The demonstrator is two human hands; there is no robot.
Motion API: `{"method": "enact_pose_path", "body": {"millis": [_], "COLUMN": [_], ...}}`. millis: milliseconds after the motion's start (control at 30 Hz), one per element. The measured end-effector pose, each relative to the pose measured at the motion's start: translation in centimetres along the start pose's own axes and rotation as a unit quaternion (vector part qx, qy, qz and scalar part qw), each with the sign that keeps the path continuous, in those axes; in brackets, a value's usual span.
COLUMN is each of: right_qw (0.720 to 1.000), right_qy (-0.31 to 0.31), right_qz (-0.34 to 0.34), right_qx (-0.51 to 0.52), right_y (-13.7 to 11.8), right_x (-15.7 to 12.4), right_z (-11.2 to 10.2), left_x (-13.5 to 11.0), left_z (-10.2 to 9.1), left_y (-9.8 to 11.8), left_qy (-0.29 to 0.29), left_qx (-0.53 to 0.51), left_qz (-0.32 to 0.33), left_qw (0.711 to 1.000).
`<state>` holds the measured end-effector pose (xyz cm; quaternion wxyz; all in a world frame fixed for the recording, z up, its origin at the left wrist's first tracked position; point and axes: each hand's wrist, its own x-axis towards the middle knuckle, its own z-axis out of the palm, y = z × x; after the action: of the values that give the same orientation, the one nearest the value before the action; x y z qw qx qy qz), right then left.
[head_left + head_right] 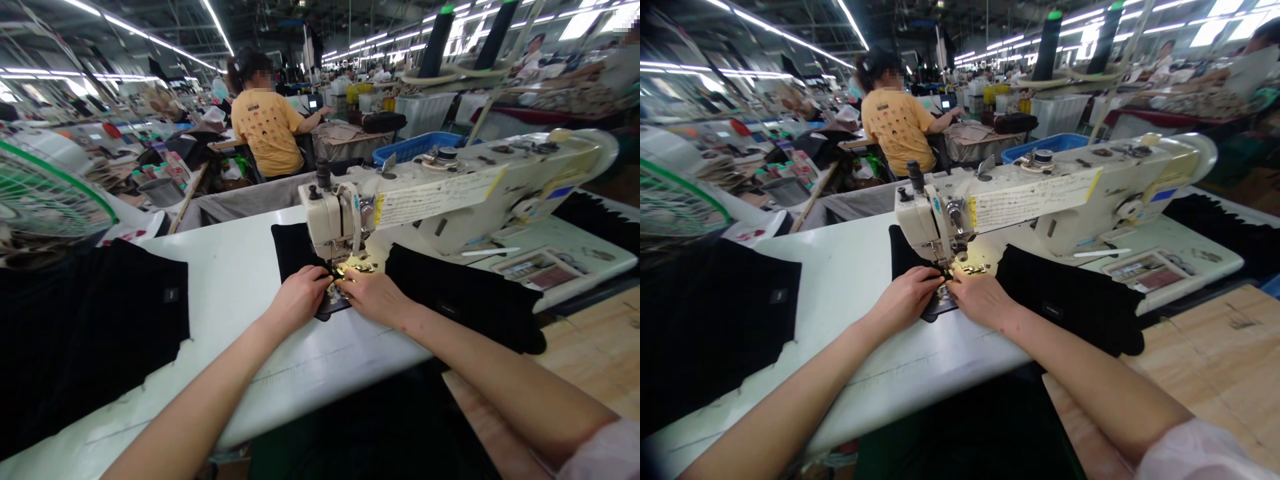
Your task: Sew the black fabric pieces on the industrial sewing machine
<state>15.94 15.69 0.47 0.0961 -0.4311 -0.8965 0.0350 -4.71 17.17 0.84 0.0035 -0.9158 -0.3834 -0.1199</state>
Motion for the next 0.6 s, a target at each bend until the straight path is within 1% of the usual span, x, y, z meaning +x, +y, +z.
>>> {"method": "enact_pose_path", "body": {"millis": [67,167,267,367,433,533,600], "right_qw": [1.000,1.000,0.999,0.995,0.992,0.989,0.987], "right_qy": [0.003,0.013,0.034,0.084,0.111,0.131,0.139], "right_qz": [0.010,0.013,-0.009,-0.047,-0.058,-0.066,-0.073], "right_qx": [0.001,-0.002,-0.013,-0.026,-0.029,-0.023,-0.019], "right_y": [-0.3,-1.4,-2.6,-3.2,-3.2,-3.1,-3.1], "right_x": [-0.4,-2.1,-4.5,-6.1,-6.6,-6.5,-6.5], "right_z": [-0.1,0.2,1.3,2.7,3.2,3.3,3.2], "left_x": [0.4,0.7,0.4,-0.3,-0.6,-0.7,-0.7], "left_z": [-0.1,0.0,0.4,1.1,1.5,1.7,1.8], "left_y": [-0.5,-1.0,-1.3,-1.2,-0.9,-0.6,-0.4], "left_qy": [-0.009,-0.008,0.022,0.062,0.067,0.048,0.037], "left_qx": [0.007,0.013,0.006,-0.025,-0.036,-0.023,-0.016], "left_qz": [-0.003,0.000,-0.010,-0.029,-0.056,-0.120,-0.144], "left_qw": [1.000,1.000,1.000,0.997,0.996,0.991,0.989]}}
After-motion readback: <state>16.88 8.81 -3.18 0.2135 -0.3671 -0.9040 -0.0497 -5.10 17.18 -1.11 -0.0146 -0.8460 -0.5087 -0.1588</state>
